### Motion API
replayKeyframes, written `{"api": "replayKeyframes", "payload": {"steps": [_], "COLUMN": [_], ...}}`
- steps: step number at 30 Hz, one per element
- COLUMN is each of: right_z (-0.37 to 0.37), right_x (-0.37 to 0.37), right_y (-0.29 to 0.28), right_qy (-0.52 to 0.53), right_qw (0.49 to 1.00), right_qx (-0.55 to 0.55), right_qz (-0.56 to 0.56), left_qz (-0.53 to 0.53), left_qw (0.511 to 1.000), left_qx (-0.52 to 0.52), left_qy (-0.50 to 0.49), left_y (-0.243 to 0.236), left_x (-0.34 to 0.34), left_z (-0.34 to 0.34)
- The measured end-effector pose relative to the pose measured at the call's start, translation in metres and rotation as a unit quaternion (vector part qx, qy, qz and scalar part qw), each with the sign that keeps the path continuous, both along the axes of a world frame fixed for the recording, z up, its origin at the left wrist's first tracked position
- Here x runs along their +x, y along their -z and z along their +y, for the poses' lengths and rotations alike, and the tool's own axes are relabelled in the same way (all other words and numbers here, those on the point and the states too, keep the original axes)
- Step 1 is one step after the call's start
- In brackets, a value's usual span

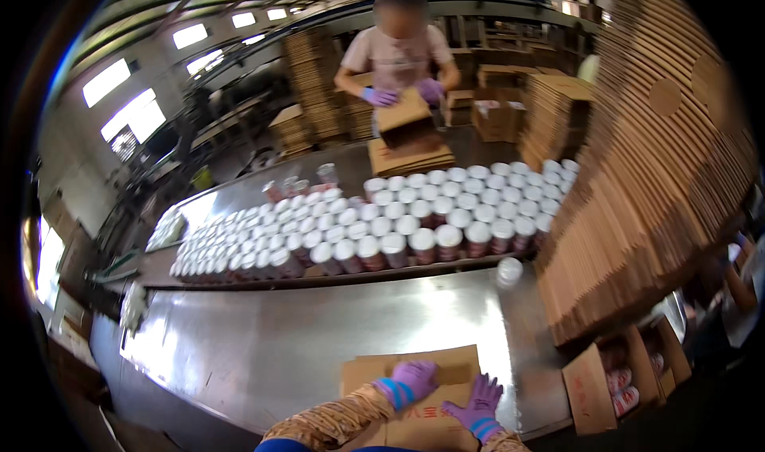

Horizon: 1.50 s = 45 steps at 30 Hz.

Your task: The person assembles cardboard boxes and places white-lidded cans from a conveyor belt into the boxes. They fold the box flaps and continue the packing process alongside other workers in a warehouse setting.

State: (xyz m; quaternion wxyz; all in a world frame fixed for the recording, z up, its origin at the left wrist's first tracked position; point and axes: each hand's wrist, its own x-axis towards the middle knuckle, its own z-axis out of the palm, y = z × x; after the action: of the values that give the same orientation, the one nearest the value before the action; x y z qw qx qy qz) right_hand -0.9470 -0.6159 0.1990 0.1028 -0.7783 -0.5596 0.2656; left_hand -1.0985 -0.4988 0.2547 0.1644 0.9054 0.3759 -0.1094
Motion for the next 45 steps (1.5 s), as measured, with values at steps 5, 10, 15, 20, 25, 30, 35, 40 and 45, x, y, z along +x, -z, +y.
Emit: {"api": "replayKeyframes", "payload": {"steps": [5,10,15,20,25,30,35,40,45], "right_z": [0.014,0.087,0.099,0.139,0.154,0.169,0.117,0.054,0.023], "right_x": [-0.001,0.025,-0.072,-0.048,-0.087,-0.076,-0.044,-0.015,0.0], "right_y": [-0.034,-0.183,-0.306,-0.224,-0.184,-0.22,-0.17,-0.151,-0.033], "right_qy": [-0.01,-0.041,-0.501,-0.421,-0.628,-0.462,-0.365,-0.227,-0.401], "right_qw": [0.995,0.775,0.706,0.777,0.598,0.877,0.894,0.88,0.825], "right_qx": [-0.094,0.277,0.42,0.454,0.451,0.073,0.26,0.208,0.302], "right_qz": [-0.017,0.567,0.271,-0.11,-0.212,-0.115,-0.009,0.362,0.258], "left_qz": [-0.005,-0.216,-0.392,-0.234,-0.082,-0.408,-0.454,-0.391,-0.21], "left_qw": [0.999,0.952,0.869,0.914,0.993,0.806,0.813,0.819,0.689], "left_qx": [-0.041,0.177,0.3,0.32,0.071,0.415,-0.086,-0.244,-0.683], "left_qy": [-0.018,0.128,-0.03,-0.081,0.036,-0.105,-0.354,-0.341,-0.124], "left_y": [-0.016,-0.12,-0.153,-0.116,-0.152,-0.098,-0.075,-0.132,-0.055], "left_x": [-0.04,-0.075,-0.117,-0.16,-0.147,-0.144,-0.151,-0.164,-0.116], "left_z": [0.01,0.019,0.006,-0.01,0.011,0.033,0.033,0.057,0.126]}}
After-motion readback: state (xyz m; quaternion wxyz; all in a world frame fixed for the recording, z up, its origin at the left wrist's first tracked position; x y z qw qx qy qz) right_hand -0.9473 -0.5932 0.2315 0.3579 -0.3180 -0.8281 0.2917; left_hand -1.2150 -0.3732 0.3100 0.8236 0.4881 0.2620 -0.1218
